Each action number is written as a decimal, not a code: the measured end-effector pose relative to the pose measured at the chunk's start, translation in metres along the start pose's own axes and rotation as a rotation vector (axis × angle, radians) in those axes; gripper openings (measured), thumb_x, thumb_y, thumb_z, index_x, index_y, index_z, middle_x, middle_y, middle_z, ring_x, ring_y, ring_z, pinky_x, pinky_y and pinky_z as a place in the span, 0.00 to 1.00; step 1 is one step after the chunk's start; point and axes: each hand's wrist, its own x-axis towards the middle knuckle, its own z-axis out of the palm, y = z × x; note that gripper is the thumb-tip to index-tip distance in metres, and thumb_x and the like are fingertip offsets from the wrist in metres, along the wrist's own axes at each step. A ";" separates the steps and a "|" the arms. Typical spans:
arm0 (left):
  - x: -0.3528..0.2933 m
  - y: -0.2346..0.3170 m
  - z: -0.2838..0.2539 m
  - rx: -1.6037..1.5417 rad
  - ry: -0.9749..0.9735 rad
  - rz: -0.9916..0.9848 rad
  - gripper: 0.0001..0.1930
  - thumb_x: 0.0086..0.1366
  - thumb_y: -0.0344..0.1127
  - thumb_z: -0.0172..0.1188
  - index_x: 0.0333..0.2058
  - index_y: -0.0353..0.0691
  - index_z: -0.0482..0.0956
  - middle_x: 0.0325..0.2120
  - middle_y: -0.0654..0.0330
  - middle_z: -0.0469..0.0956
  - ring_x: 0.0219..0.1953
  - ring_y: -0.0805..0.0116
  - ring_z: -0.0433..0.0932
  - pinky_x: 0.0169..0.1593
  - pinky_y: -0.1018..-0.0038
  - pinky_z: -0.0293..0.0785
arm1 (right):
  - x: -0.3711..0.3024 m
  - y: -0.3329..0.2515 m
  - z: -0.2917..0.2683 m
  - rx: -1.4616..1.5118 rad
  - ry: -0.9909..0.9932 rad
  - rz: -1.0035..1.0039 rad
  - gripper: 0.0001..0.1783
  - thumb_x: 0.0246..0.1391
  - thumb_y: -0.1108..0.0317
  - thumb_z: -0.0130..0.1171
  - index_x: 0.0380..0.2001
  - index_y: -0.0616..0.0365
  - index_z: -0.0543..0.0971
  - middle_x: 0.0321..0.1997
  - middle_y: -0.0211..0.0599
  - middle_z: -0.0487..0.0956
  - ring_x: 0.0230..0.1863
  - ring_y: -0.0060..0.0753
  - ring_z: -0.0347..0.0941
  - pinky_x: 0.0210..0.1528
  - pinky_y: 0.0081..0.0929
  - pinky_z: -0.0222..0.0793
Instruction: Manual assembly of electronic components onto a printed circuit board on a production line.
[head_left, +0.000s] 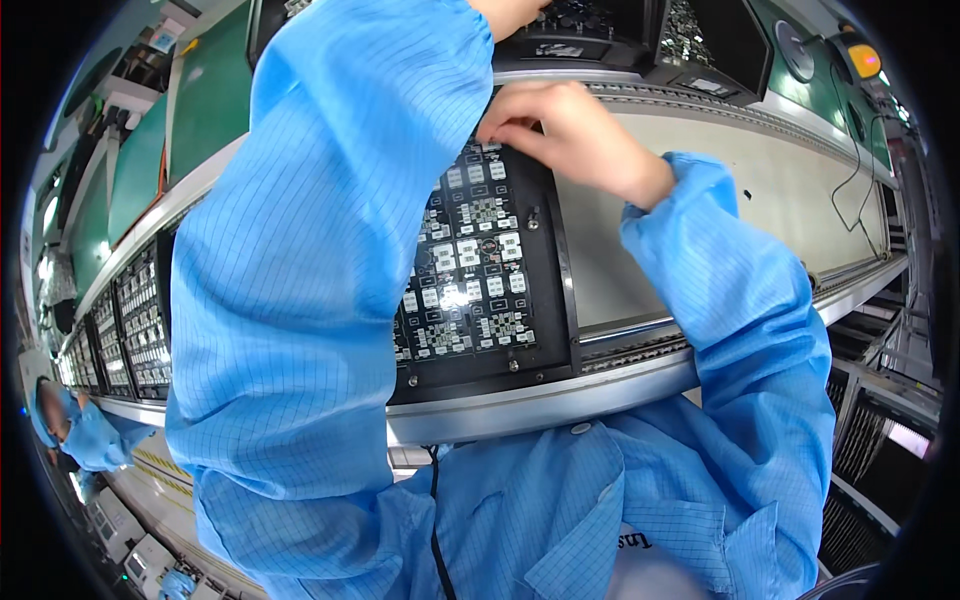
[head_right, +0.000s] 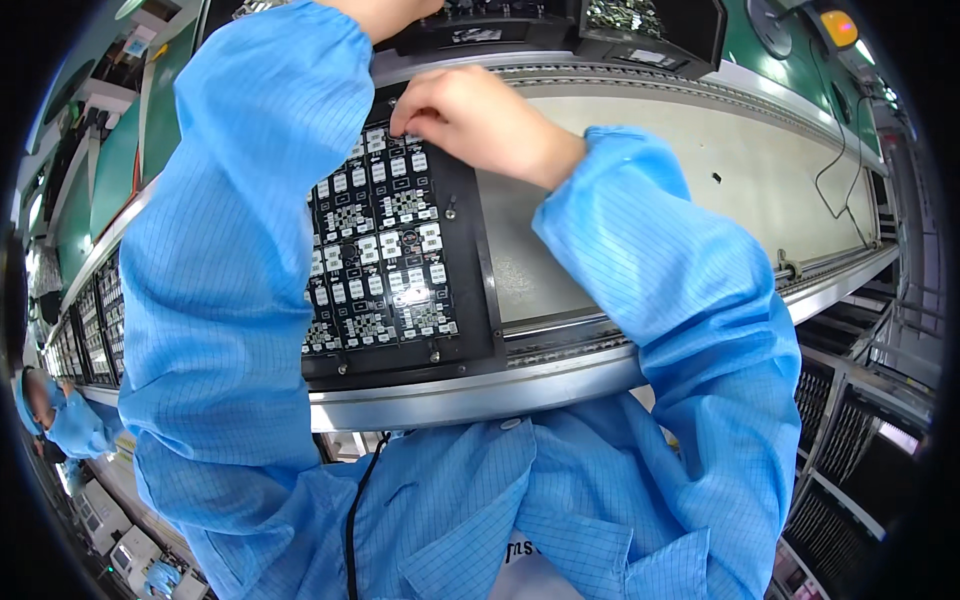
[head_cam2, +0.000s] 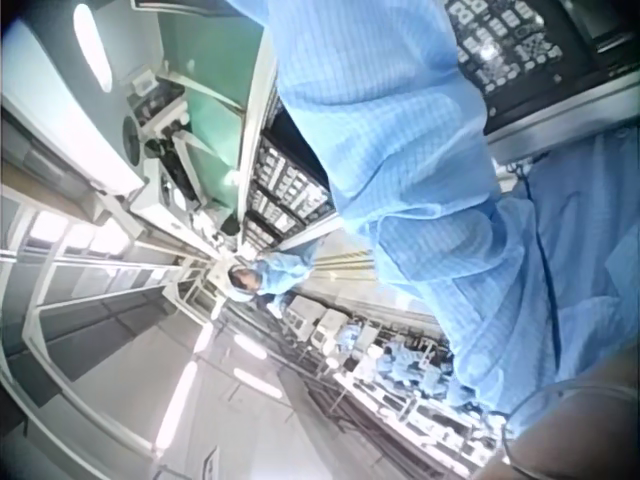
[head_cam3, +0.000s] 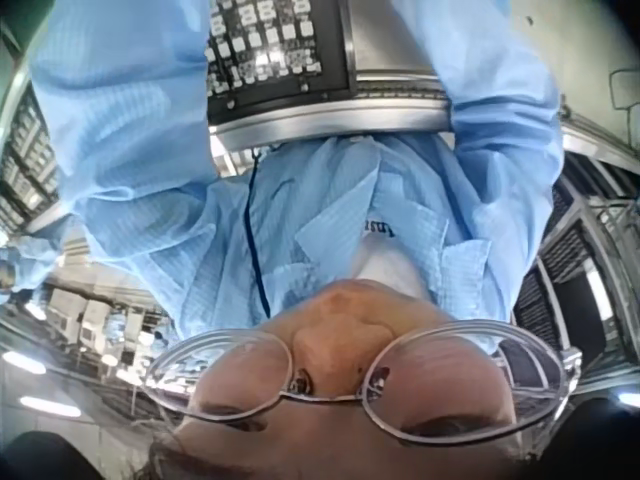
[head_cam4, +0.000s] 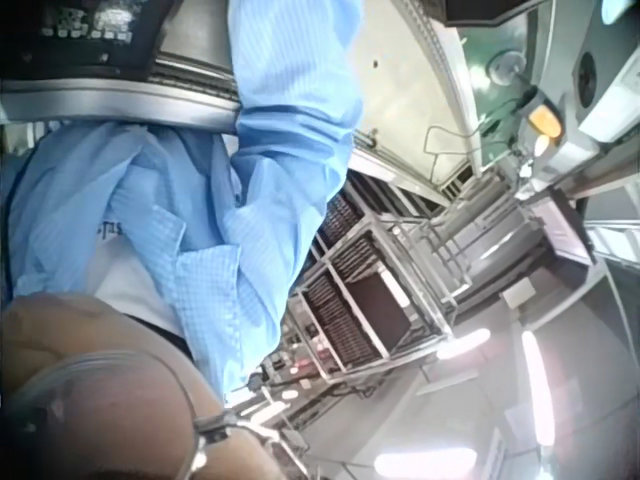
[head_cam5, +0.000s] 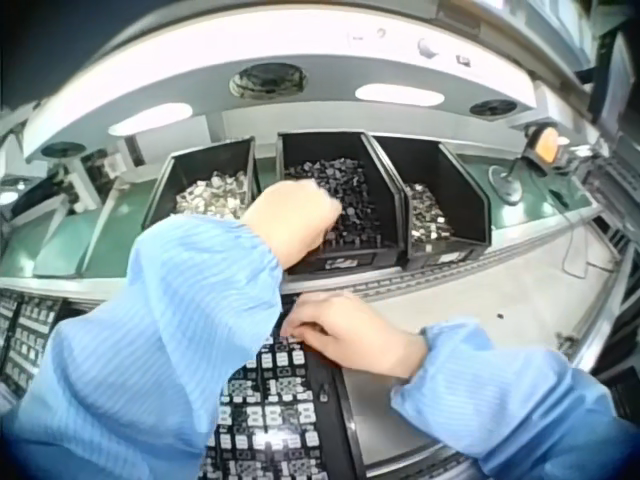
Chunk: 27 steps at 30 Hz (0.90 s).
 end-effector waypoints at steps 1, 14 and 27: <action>0.003 0.002 -0.004 -0.066 0.024 -0.053 0.06 0.49 0.30 0.58 0.27 0.38 0.80 0.24 0.50 0.78 0.33 0.52 0.78 0.38 0.62 0.74 | 0.000 0.003 0.009 0.038 0.004 -0.001 0.06 0.50 0.77 0.57 0.33 0.62 0.79 0.32 0.37 0.79 0.32 0.33 0.76 0.38 0.25 0.73; -0.123 -0.018 -0.031 -0.549 0.199 -0.180 0.11 0.57 0.24 0.58 0.40 0.38 0.77 0.31 0.61 0.77 0.31 0.70 0.74 0.38 0.76 0.71 | 0.013 0.007 0.026 0.097 -0.008 0.185 0.08 0.46 0.80 0.57 0.33 0.61 0.75 0.25 0.31 0.76 0.27 0.22 0.72 0.31 0.20 0.70; -0.148 -0.005 0.009 -0.735 -0.069 -0.516 0.10 0.55 0.27 0.60 0.37 0.38 0.81 0.26 0.57 0.80 0.27 0.71 0.77 0.34 0.76 0.74 | 0.020 0.003 0.028 0.022 -0.036 0.133 0.11 0.43 0.81 0.57 0.33 0.60 0.71 0.21 0.35 0.74 0.23 0.31 0.73 0.27 0.25 0.69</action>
